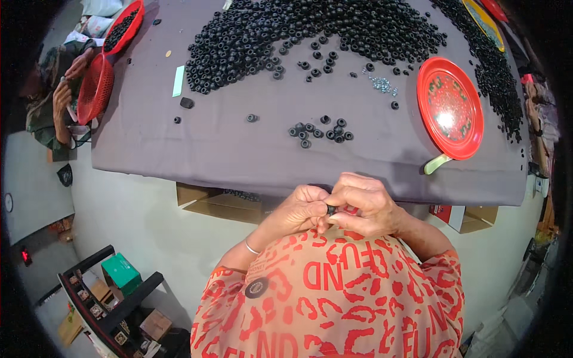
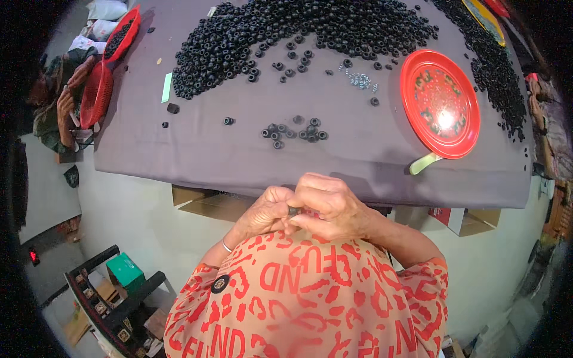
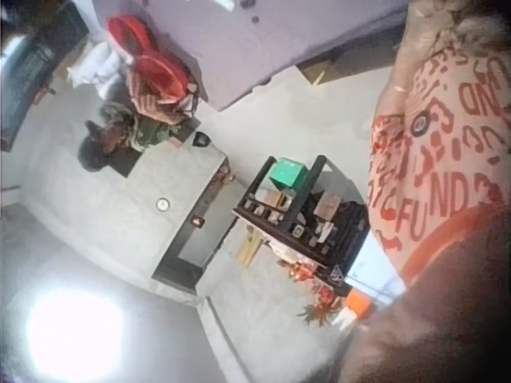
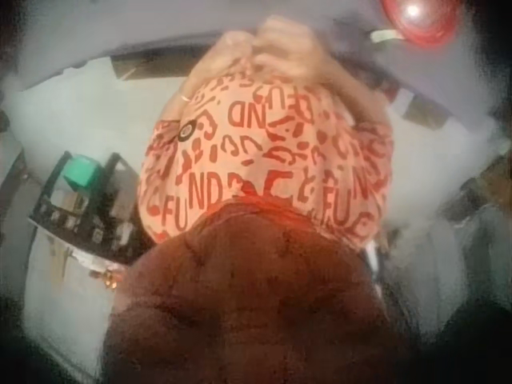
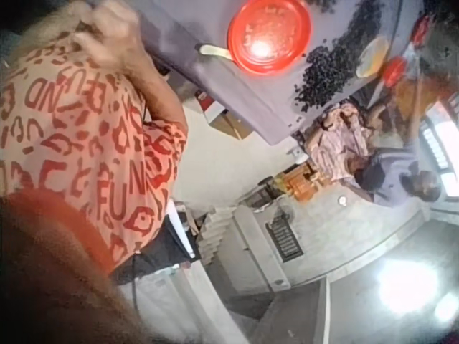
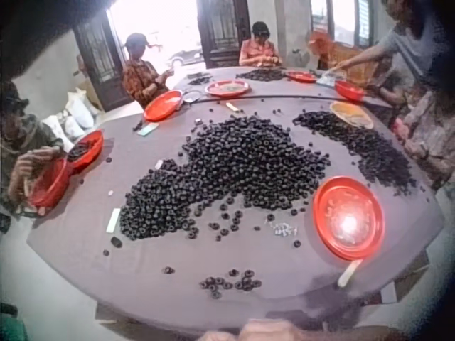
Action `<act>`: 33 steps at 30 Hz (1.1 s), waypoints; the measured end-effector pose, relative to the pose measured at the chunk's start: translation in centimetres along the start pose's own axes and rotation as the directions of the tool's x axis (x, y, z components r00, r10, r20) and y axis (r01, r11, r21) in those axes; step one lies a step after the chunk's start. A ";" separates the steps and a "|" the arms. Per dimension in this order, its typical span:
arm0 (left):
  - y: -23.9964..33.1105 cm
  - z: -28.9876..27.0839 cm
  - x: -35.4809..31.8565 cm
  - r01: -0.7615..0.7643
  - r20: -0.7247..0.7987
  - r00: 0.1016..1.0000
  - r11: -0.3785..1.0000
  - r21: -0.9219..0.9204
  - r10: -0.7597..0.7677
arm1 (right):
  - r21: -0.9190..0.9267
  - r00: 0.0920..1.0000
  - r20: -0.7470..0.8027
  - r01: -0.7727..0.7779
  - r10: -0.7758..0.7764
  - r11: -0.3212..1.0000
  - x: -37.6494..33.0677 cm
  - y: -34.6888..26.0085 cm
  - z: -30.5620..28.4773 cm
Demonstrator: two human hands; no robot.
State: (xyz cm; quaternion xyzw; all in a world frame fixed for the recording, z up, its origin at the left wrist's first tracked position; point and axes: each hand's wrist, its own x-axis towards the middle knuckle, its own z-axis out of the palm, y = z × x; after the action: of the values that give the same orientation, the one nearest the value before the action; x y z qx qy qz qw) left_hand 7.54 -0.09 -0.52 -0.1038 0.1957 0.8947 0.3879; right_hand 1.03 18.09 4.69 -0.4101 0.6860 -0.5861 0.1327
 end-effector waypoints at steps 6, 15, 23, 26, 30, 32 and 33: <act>-0.2 -0.3 0.8 0.007 0.089 0.996 0.995 -0.100 0.002 | 0.047 0.994 -0.053 -0.093 0.096 0.995 -0.3 1.1 0.5; 5.6 -0.5 -0.4 -0.257 -0.252 0.582 0.468 0.845 0.774 | -0.428 0.831 -0.549 -0.372 0.090 0.824 -0.1 4.3 -3.3; 11.2 -2.2 1.1 0.308 0.342 0.354 -0.454 0.836 0.870 | -0.676 0.738 -0.675 -0.611 -0.013 0.411 0.3 8.8 -6.6; 11.4 -2.5 1.4 0.361 0.395 0.355 -0.514 0.778 0.847 | -0.657 0.776 -0.627 -0.575 0.070 0.487 0.4 8.6 -5.8; 11.2 -3.0 1.8 0.382 0.366 0.335 -0.480 0.790 0.868 | -0.659 0.880 -0.467 -0.415 0.092 0.627 1.3 7.7 -4.8; 11.1 -3.1 2.0 0.379 0.353 0.315 -0.458 0.804 0.881 | -0.574 0.880 -0.457 -0.402 0.128 0.714 1.5 7.8 -5.3; 11.0 -3.1 2.1 0.371 0.336 0.303 -0.435 0.820 0.892 | -0.526 0.849 -0.515 -0.421 0.117 0.739 1.7 8.2 -5.9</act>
State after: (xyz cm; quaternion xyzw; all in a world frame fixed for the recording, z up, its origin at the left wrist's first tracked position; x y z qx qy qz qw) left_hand -1.84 -6.92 -1.09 -0.0459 0.9334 0.2541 -0.2491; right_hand -7.26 20.80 -0.68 -0.1768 0.9043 -0.3788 -0.0864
